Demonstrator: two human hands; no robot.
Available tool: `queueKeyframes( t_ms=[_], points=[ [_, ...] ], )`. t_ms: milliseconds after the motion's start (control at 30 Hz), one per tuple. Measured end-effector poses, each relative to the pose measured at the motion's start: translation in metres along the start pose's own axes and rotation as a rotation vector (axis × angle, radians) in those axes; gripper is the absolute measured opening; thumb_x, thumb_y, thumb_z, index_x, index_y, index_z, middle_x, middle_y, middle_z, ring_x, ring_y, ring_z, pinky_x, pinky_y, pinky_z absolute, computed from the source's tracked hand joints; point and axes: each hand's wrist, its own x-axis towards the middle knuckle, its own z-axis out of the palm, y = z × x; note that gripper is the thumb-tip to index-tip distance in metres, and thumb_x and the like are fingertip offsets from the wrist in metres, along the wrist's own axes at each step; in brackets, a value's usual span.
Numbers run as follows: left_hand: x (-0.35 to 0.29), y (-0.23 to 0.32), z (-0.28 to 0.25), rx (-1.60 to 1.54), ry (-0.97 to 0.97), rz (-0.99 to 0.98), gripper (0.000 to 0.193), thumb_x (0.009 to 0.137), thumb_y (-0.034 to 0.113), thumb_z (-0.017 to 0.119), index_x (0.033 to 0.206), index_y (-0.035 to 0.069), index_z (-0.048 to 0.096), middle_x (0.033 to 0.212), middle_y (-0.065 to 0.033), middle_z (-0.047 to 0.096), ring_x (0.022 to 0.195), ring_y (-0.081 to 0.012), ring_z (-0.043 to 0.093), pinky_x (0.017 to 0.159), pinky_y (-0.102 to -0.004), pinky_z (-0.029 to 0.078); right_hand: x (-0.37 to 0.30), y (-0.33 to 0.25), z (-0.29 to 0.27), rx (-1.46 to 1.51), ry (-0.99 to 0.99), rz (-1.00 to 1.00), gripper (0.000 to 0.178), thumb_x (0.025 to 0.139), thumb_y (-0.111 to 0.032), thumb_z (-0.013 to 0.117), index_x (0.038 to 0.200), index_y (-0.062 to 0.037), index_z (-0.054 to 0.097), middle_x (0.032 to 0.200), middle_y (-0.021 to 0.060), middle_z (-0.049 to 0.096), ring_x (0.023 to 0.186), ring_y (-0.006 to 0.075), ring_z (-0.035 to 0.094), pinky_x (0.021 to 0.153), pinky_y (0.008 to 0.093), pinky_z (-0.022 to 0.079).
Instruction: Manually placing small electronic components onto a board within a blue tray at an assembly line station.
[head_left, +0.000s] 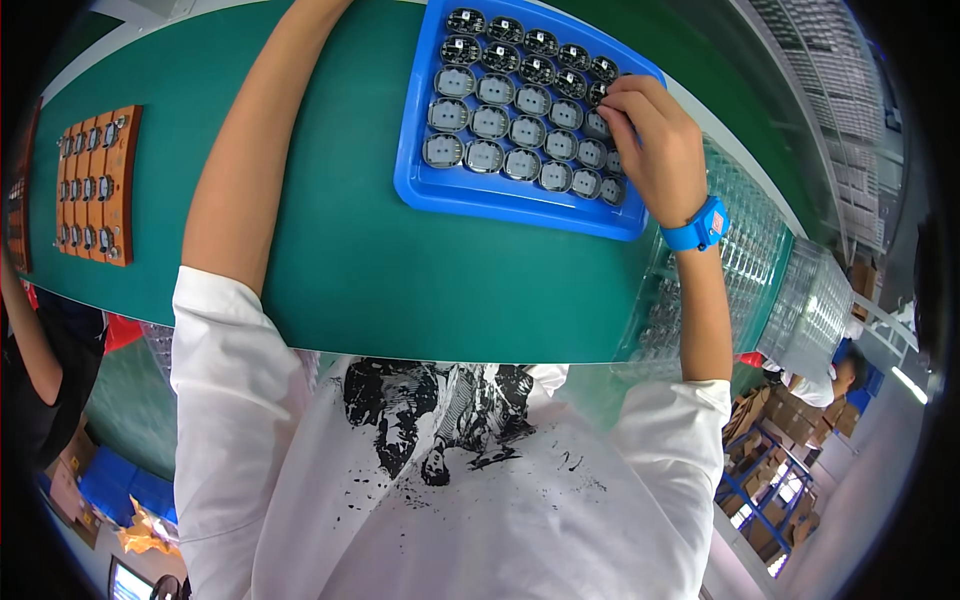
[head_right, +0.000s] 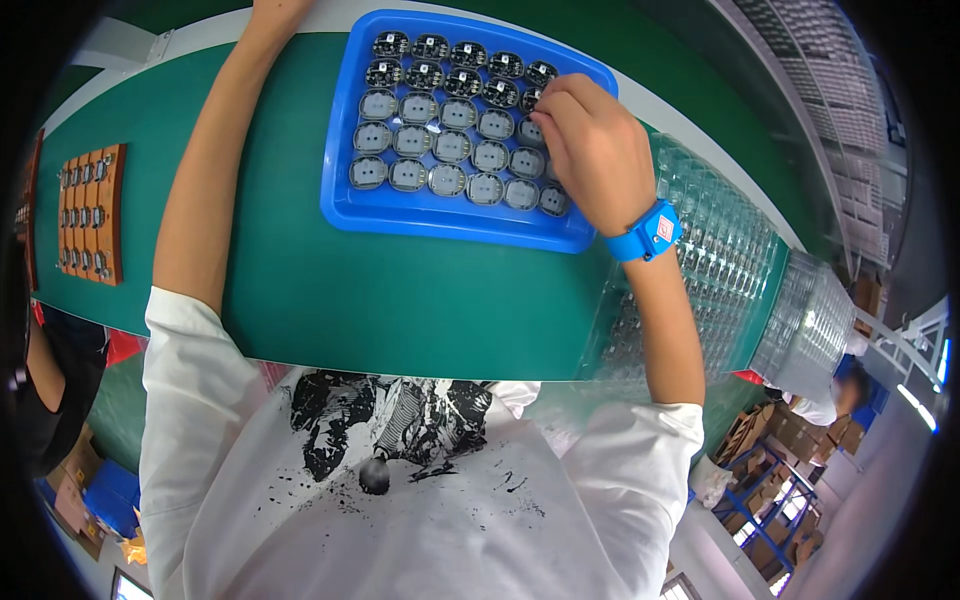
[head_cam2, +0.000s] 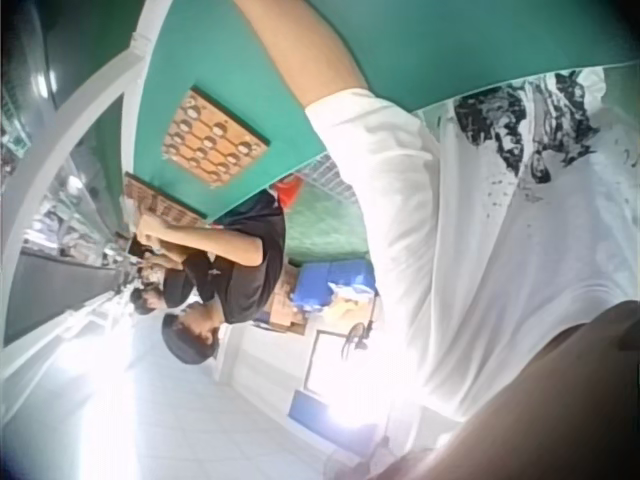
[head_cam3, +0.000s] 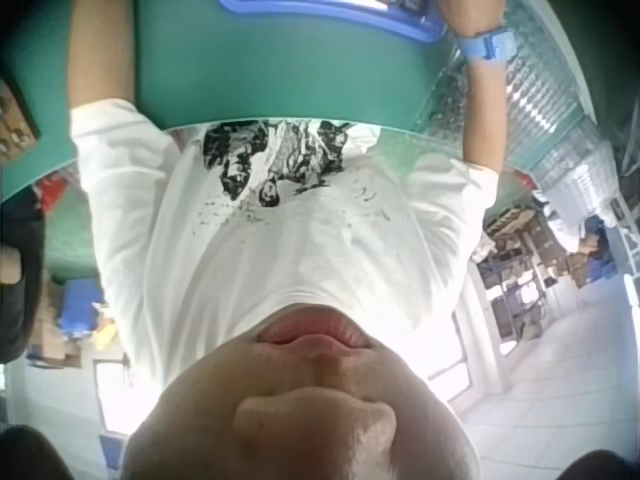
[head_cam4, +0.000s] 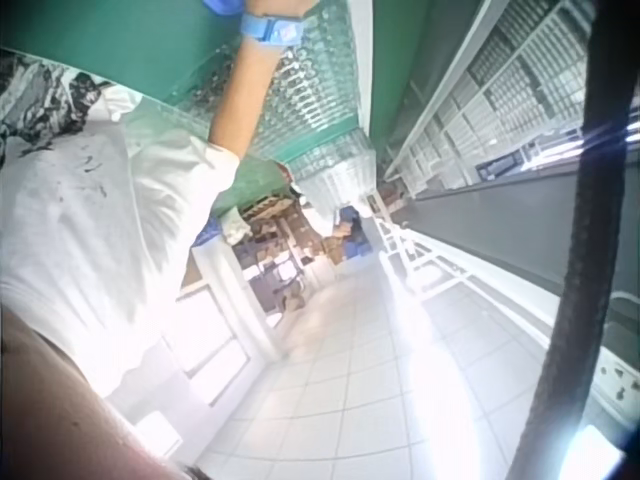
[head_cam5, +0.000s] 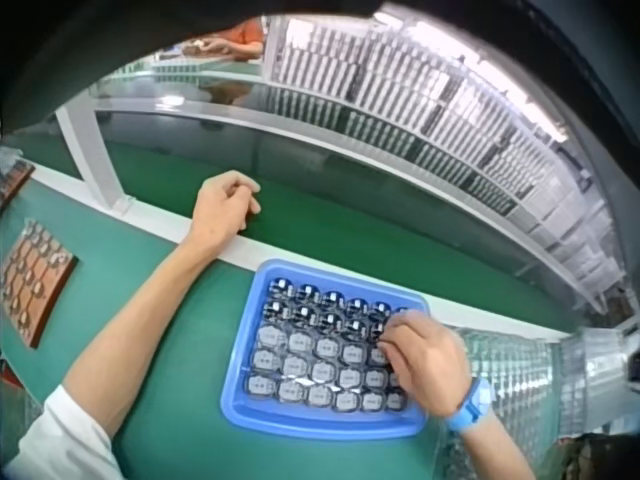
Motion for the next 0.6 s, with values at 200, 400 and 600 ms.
queueKeyframes(
  t_ms=[200, 400, 600],
  points=[
    [0.003, -0.003, -0.001, -0.003, 0.002, 0.007, 0.021, 0.092, 0.008, 0.049, 0.094, -0.002, 0.067, 0.071, -0.0075, 0.067, 0.05, -0.011, 0.054, 0.047, -0.0255, 0.044, 0.003, 0.0, -0.001, -0.039, 0.033, -0.043, 0.01, 0.081, 0.0, 0.072, 0.091, -0.0002, 0.069, 0.1, 0.0099, 0.068, 0.086, 0.0315, 0.065, 0.075, 0.0389, 0.054],
    [0.001, -0.002, -0.002, 0.012, 0.006, 0.0, 0.021, 0.091, 0.007, 0.049, 0.094, -0.002, 0.067, 0.071, -0.0077, 0.067, 0.05, -0.0112, 0.054, 0.047, -0.0256, 0.044, 0.005, 0.001, -0.005, -0.102, 0.096, -0.14, 0.011, 0.078, -0.002, 0.072, 0.087, -0.0023, 0.068, 0.094, 0.0081, 0.066, 0.083, 0.0298, 0.063, 0.071, 0.0401, 0.051],
    [0.001, 0.0, -0.002, 0.023, 0.002, 0.007, 0.021, 0.092, 0.007, 0.049, 0.094, -0.002, 0.067, 0.071, -0.0078, 0.067, 0.051, -0.0114, 0.054, 0.047, -0.0255, 0.044, 0.007, -0.002, -0.012, -0.128, 0.014, -0.124, 0.011, 0.079, 0.001, 0.072, 0.089, 0.0014, 0.069, 0.095, 0.0106, 0.066, 0.084, 0.0304, 0.065, 0.072, 0.0387, 0.053]
  ],
)
